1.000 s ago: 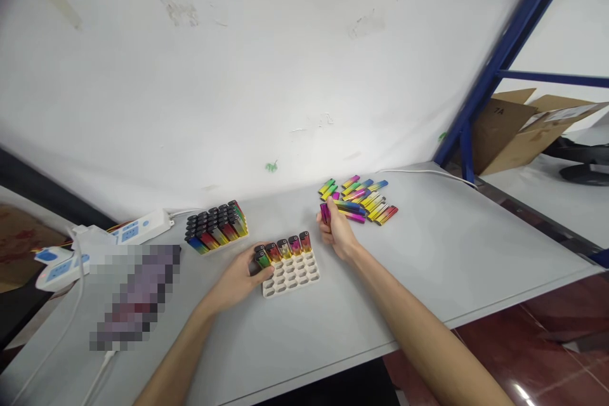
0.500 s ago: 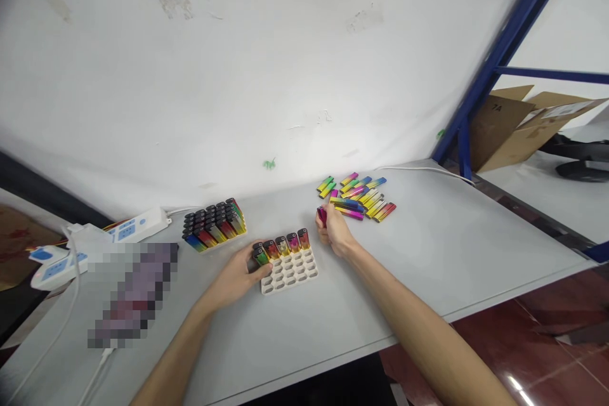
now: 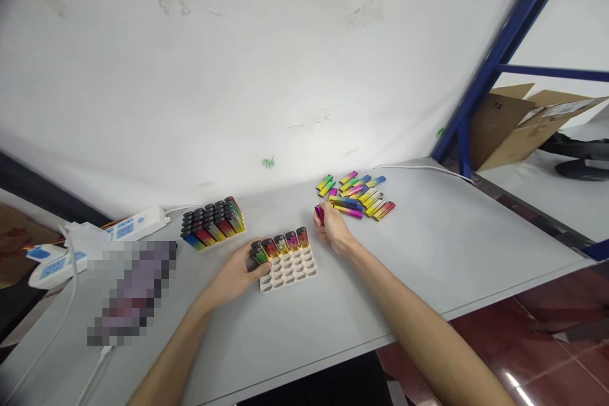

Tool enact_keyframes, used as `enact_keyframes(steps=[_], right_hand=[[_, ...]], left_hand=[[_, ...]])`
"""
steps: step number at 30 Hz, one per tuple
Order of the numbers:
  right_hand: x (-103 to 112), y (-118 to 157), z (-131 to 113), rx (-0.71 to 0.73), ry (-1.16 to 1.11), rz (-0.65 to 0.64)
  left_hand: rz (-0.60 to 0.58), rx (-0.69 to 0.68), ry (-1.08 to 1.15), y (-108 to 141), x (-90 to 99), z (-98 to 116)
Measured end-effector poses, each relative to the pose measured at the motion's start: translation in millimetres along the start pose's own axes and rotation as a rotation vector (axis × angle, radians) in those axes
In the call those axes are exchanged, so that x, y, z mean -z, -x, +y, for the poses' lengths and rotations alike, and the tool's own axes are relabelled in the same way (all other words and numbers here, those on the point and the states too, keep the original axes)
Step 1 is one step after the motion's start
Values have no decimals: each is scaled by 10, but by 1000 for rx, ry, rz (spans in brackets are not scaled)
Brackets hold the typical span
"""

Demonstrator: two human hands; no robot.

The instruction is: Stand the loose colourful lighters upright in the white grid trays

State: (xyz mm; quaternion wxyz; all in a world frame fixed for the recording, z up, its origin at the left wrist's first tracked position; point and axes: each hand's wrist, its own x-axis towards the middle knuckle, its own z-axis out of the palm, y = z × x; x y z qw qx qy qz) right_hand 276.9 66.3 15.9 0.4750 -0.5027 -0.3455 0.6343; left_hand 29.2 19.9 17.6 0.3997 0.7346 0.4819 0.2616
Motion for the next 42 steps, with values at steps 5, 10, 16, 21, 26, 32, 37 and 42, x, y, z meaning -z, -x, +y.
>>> enact_keyframes(steps=[5, 10, 16, 21, 26, 32, 37, 42], right_hand=[[-3, 10, 3, 5, -4, 21], [1, -24, 59, 98, -66, -4], [82, 1, -9, 353, 74, -90], [181, 100, -120, 525, 156, -94], [140, 384, -73, 668, 108, 203], [-188, 720, 176, 763, 439, 17], [-423, 661, 380, 705, 857, -11], [-514, 608, 316, 647, 1069, -33]], left_hand=[[11, -7, 3, -5, -8, -14], [18, -3, -2, -9, -7, 0], [41, -4, -23, -27, -35, -35], [37, -30, -22, -30, -47, -54], [45, -23, -10, -39, -61, -87], [27, -71, 5, -38, -55, -78], [0, -114, 60, -12, -27, -78], [-1, -138, 93, 3, -26, -57]])
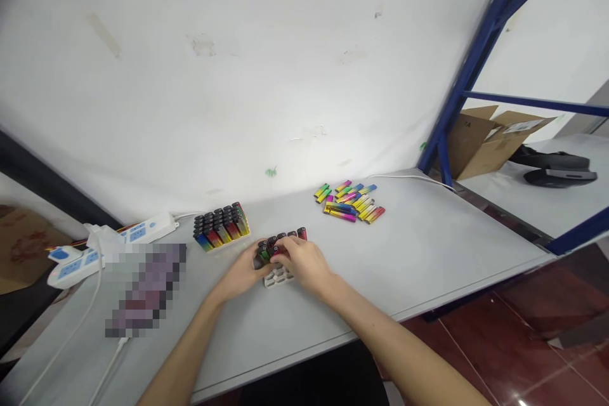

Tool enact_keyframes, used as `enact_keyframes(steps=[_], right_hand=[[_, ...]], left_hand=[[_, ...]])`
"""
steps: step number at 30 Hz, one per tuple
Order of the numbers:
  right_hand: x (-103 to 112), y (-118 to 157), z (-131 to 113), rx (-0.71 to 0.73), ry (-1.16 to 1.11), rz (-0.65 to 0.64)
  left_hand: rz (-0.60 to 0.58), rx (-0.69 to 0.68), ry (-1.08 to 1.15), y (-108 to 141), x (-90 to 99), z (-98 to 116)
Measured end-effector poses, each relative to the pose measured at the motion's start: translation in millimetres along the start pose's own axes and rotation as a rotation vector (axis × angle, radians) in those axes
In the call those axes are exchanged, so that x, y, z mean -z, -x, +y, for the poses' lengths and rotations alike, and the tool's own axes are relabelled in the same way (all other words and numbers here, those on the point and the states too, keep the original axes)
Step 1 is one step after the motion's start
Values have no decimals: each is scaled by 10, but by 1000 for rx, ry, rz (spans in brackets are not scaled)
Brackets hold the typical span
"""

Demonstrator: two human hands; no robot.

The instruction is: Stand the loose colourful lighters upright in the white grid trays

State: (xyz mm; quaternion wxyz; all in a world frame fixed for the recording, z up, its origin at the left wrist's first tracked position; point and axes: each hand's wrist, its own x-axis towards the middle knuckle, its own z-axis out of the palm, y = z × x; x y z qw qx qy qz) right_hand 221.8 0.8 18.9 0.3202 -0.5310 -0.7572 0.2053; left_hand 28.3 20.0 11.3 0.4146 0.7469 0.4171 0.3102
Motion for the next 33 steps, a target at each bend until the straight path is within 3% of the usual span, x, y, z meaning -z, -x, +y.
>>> enact_keyframes(steps=[7, 15, 17, 20, 23, 26, 30, 33], right_hand=[[90, -48, -146, -34, 111, -76], [45, -68, -204, -68, 439, -110], [73, -63, -181, -39, 378, -78], [220, -83, -112, 1, 220, 83], [447, -182, 56, -53, 198, 261], [610, -307, 384, -168, 334, 364], [619, -313, 889, -340, 646, 301], [583, -209, 1090, -325, 702, 263]], left_hand=[[20, -9, -11, 0, -22, 2], [66, 12, -69, -23, -44, -8], [72, 28, -84, -32, -53, -13], [95, 35, -92, -44, -71, -22], [118, 35, -102, -49, -84, -23], [126, 35, -126, -43, -85, -8], [136, 43, -151, -33, -81, 13], [125, 59, -157, -34, -83, 14]])
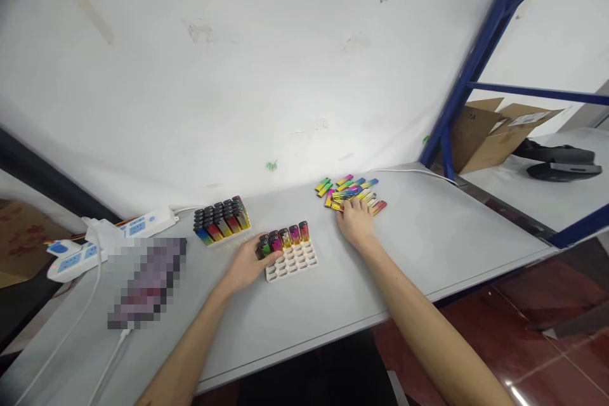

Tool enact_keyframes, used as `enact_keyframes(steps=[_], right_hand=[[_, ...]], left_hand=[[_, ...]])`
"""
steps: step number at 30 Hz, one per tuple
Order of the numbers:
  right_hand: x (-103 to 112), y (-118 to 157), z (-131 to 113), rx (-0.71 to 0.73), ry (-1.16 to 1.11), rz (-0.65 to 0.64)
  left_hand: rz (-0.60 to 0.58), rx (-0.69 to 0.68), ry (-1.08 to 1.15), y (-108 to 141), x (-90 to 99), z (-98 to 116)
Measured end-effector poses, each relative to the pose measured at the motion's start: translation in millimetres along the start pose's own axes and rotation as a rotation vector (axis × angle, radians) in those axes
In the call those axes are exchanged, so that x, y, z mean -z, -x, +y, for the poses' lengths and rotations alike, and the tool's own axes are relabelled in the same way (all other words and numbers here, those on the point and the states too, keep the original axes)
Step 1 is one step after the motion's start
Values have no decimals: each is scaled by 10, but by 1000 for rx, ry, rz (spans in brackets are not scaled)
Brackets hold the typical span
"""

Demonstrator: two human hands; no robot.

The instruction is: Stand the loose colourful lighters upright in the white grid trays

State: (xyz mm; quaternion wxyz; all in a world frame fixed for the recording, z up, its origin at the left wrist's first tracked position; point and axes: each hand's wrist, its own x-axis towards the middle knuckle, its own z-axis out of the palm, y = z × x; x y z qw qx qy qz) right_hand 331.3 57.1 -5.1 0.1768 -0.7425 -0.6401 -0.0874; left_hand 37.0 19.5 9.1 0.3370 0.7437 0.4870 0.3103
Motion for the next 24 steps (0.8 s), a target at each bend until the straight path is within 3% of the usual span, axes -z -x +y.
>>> enact_keyframes(steps=[7, 10, 14, 18, 24], right_hand=[[0, 81, 22, 88, -122, 14], [20, 74, -35, 104, -387, 20], [89, 96, -126, -31, -841, -33], [132, 131, -172, -160, -1094, -201], [130, 115, -157, -312, -1547, -298]], left_hand=[[7, 32, 9, -8, -10, -26], [7, 40, 0, -6, -5, -18], [6, 43, -36, 0, 8, 9], [0, 46, -64, -1, 11, 16], [-7, 64, -65, -9, 11, 10]])
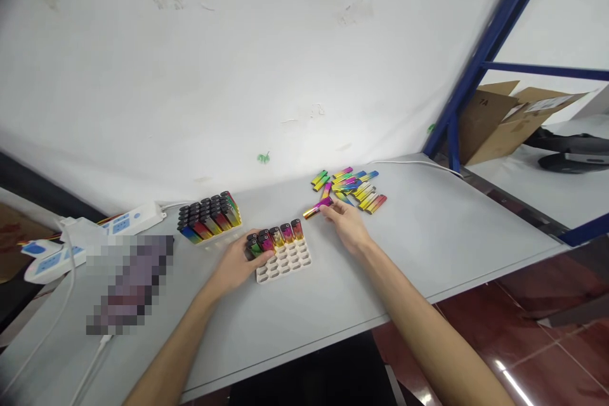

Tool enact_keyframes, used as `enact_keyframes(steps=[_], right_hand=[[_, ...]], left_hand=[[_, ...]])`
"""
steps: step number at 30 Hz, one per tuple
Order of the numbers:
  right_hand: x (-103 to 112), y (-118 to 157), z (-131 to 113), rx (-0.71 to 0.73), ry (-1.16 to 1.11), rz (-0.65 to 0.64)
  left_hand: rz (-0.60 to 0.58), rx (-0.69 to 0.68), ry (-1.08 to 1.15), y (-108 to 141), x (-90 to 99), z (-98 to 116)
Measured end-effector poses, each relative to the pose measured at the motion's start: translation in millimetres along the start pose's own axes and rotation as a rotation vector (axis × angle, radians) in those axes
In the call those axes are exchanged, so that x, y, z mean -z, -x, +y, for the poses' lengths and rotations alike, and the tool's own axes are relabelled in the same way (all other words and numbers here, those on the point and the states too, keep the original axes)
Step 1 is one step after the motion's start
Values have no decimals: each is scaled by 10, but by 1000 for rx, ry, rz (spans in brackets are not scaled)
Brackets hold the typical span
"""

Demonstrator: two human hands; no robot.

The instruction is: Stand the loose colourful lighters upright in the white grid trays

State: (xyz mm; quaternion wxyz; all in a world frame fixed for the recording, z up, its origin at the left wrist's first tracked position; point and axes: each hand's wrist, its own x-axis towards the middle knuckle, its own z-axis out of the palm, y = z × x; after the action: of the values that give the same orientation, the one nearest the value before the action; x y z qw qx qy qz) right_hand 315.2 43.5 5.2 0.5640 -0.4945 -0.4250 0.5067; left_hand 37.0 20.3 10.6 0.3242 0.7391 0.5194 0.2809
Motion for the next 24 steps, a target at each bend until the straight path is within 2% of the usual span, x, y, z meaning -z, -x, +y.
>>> enact_keyframes(steps=[5, 12, 19, 24], right_hand=[[-42, 44, -83, -87, -186, -17], [-110, 134, -170, -121, -164, -45], [-133, 121, -133, -247, -165, -36], [-162, 132, -109, -252, -156, -44]], left_hand=[[-13, 5, -1, 4, 3, 20], [-7, 5, -18, 12, 10, 47], [-5, 10, -20, 24, 19, 84], [-7, 16, -30, 26, 26, 99]])
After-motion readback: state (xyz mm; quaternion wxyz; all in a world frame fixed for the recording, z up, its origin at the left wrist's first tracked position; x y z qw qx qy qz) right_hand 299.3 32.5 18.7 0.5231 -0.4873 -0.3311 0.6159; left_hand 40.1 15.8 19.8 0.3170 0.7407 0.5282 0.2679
